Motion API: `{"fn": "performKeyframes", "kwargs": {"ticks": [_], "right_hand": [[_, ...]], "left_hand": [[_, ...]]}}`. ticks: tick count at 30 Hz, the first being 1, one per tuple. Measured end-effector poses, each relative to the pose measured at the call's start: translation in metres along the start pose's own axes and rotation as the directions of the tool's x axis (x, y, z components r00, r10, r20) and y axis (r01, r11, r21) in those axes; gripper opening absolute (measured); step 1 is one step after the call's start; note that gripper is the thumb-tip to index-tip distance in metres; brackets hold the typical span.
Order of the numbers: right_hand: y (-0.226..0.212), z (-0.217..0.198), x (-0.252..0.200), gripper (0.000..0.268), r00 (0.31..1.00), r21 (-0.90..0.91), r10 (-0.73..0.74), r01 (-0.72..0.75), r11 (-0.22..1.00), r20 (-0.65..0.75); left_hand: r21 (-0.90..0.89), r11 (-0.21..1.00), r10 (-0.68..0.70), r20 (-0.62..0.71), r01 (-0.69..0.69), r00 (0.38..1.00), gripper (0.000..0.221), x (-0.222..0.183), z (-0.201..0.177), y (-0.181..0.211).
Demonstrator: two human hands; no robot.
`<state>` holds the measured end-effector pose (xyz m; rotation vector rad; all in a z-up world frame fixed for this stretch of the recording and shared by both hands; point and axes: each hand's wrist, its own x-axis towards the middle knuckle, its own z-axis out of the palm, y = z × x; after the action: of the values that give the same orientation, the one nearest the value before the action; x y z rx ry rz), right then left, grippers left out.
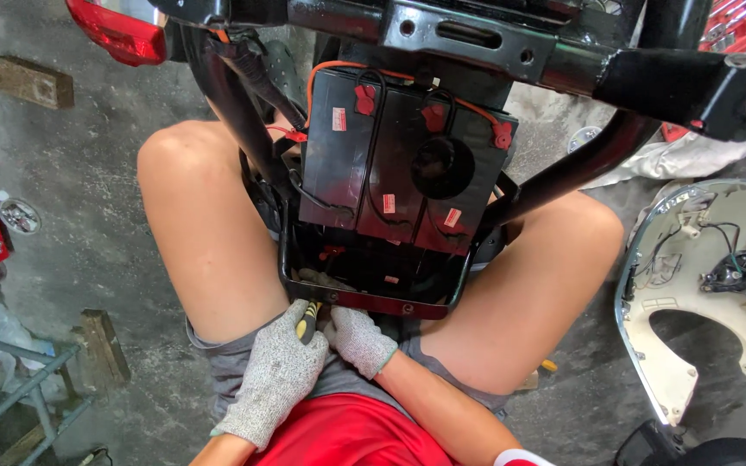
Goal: The person sits on the workshop floor in front of a scooter with its body panels removed and works on the battery compartment under the seat. They unscrew screws from the battery box cover using a screwdriver, manipulate the cover and wiring, and reach toward parts laid on the floor.
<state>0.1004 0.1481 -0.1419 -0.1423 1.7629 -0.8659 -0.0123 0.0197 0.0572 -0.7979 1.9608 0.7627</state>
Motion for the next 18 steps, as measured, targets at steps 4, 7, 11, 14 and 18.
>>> {"fn": "performKeyframes", "kwargs": {"ticks": [4, 7, 11, 14, 18], "right_hand": [[0.0, 0.0, 0.006, 0.033, 1.0, -0.026, 0.03, -0.029, 0.999, 0.005], [-0.013, -0.018, -0.001, 0.043, 0.991, 0.074, -0.074, 0.082, 0.994, -0.112], [-0.004, -0.018, 0.013, 0.031, 0.999, -0.063, 0.048, -0.048, 0.997, 0.009], [-0.01, -0.032, 0.012, 0.049, 0.977, -0.018, -0.163, 0.162, 0.987, -0.137], [-0.022, -0.044, 0.019, 0.047, 0.977, -0.031, -0.164, 0.162, 0.986, -0.133]], "left_hand": [[0.03, 0.999, -0.013, 0.035, 0.012, 0.999, 0.047, -0.002, -0.008, 0.012], [0.036, 0.999, 0.023, -0.016, -0.022, 1.0, 0.05, -0.001, -0.003, 0.003], [-0.009, 1.0, 0.008, -0.025, -0.008, 1.0, 0.045, 0.004, -0.001, -0.001], [-0.016, 0.993, 0.115, -0.097, -0.117, 0.989, 0.044, 0.012, -0.001, -0.016], [-0.12, 0.981, 0.153, -0.004, -0.152, 0.988, 0.034, 0.018, -0.016, -0.027]]}}
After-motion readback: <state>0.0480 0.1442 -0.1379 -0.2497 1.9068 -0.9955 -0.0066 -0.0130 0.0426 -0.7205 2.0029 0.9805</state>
